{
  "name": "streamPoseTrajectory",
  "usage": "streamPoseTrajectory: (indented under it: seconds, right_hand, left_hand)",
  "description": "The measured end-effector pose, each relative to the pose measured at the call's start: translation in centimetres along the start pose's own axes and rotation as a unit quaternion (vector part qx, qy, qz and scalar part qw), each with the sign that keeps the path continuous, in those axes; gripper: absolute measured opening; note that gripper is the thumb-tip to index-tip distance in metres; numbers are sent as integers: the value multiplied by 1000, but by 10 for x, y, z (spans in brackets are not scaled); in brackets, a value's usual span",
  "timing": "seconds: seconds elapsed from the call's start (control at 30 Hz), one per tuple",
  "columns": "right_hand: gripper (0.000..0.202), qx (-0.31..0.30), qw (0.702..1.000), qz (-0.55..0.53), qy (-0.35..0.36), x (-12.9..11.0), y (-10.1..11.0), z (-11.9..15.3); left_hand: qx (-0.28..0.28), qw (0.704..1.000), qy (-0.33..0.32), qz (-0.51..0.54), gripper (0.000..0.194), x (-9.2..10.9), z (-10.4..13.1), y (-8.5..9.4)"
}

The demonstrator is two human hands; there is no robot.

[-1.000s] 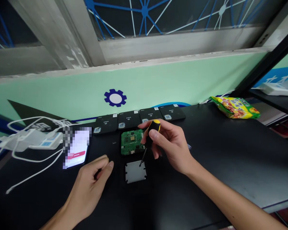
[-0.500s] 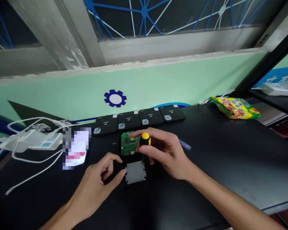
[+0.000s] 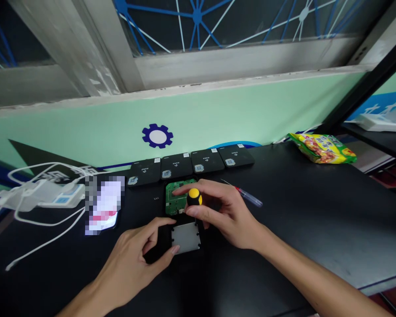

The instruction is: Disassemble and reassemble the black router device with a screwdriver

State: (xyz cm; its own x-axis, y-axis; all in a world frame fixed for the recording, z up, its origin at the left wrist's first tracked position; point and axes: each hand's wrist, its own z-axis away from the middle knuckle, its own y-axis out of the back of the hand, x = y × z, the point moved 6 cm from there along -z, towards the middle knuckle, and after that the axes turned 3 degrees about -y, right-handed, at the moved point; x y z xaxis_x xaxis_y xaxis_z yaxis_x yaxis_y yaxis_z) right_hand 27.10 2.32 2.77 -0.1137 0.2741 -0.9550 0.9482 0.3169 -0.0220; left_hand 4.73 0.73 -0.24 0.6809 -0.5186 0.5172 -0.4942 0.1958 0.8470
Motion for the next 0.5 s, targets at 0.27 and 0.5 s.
streamPoseTrajectory:
  seconds: [0.27,0.5]
  right_hand:
    - [28,-23,1000,-3,-2,0,-1,0]
    - [22,-31,999,-29,4,-3,-5,0]
  left_hand:
    - [2,1000,-6,-24,36,-3,3,-4]
    - [-20,999,7,-24,42,-2,2,-5]
